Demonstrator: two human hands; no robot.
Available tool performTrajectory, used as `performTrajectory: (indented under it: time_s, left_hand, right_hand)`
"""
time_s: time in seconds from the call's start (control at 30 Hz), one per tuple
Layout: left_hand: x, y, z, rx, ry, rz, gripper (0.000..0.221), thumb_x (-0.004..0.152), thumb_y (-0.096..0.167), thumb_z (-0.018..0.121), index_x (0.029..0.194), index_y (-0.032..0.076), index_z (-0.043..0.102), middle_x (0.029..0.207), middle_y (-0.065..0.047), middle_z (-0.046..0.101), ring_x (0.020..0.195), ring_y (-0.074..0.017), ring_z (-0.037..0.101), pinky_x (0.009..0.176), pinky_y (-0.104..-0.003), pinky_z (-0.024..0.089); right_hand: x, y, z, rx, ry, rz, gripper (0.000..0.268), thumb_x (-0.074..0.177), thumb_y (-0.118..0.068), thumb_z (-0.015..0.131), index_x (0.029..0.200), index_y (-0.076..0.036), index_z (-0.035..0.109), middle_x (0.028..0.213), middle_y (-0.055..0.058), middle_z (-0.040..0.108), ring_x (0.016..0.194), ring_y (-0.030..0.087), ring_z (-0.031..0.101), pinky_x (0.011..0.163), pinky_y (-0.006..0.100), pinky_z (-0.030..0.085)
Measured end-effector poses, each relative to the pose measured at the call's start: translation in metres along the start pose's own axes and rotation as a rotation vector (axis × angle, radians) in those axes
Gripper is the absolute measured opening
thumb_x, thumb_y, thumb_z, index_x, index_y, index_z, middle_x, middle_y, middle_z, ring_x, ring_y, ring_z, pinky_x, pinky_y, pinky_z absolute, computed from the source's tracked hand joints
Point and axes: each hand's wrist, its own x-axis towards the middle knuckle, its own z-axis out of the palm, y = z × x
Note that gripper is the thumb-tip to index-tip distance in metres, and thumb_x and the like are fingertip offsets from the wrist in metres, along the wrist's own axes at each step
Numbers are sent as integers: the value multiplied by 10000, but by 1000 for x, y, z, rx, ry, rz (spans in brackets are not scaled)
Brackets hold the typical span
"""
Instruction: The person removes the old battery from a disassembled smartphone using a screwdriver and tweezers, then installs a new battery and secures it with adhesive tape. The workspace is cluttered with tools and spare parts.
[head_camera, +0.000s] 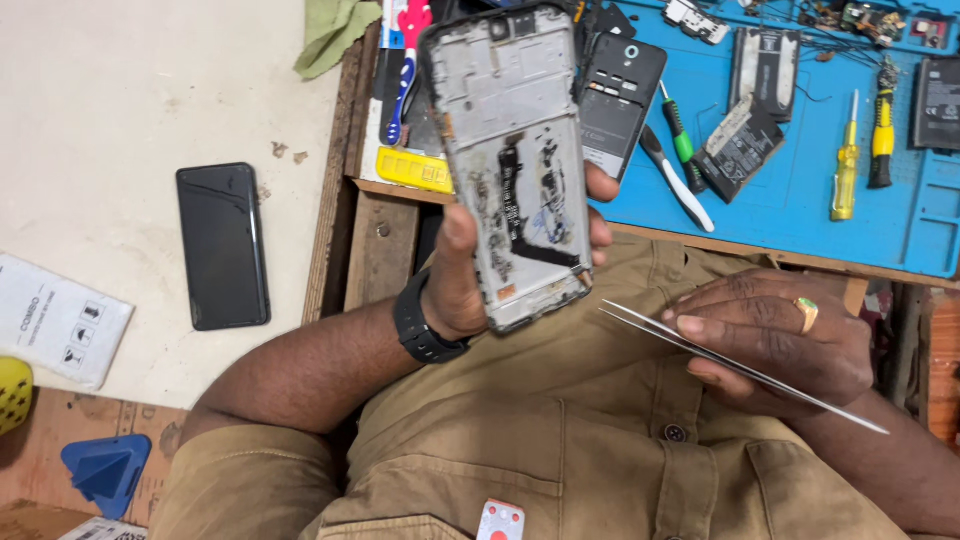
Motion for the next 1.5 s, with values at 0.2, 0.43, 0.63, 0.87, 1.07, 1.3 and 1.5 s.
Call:
performTrajectory:
  time_s: [0.2,0.43,0.63,0.87,1.07,1.3,1.5]
  left_hand:
    - [7,-3,1,92,12,-21,1247,786,652,857,1691,79,219,1378,-121,551,1190,-183,636,1022,-361,581]
    - [5,-5,-1,312,-40,28,1264,750,695,855,1648,75,217,1362,-50,558,1227,-118,607,1123,-314,553]
    - [-1,-8,-6,553,-52,62,1093,906,825,612,1622,43,347,1295,-42,549,1034,-88,565,961,-236,513]
    - [2,-5,0,1014,-50,126,893,1032,571,639,1647,14,309,1366,-104,573,1234,-176,583,1104,-306,492]
    - [2,-5,5,1166,-38,138,919,964,456,759,1628,1,316,1419,-152,576,1325,-232,587,1166,-350,488]
    - [4,-3,8,1031,-8,137,906,987,432,766,1621,-8,292,1498,-153,505,1366,-217,562,1196,-352,507]
    - [5,-2,10,761,34,-65,1028,917,407,797,1667,3,220,1574,-159,392,1379,-218,532,1079,-324,575]
  right_hand:
    - [3,-4,1,-22,-34,9,258,862,-149,796,1083,-54,705,937,79,752,912,268,783,768,369,649]
    - [11,-19,-9,52,-50,192,279,866,-180,774,1089,-33,692,987,118,754,946,275,781,851,396,641]
    - [30,-38,-14,47,-27,225,253,927,-209,748,1115,-52,686,997,113,746,978,263,782,887,386,644]
    - [26,-37,-12,-33,88,217,254,957,-213,686,1087,5,679,896,129,743,890,254,775,864,403,637]
    - [-5,-14,7,-3,373,153,229,1027,-202,732,1109,9,700,1039,162,740,914,229,768,849,326,644]
    - [0,-33,-6,-229,198,177,239,1004,-161,723,1106,52,685,957,183,735,920,255,760,834,342,623]
    - [22,-21,-6,-167,181,4,228,955,-119,729,1063,69,658,877,178,721,811,254,753,728,352,621]
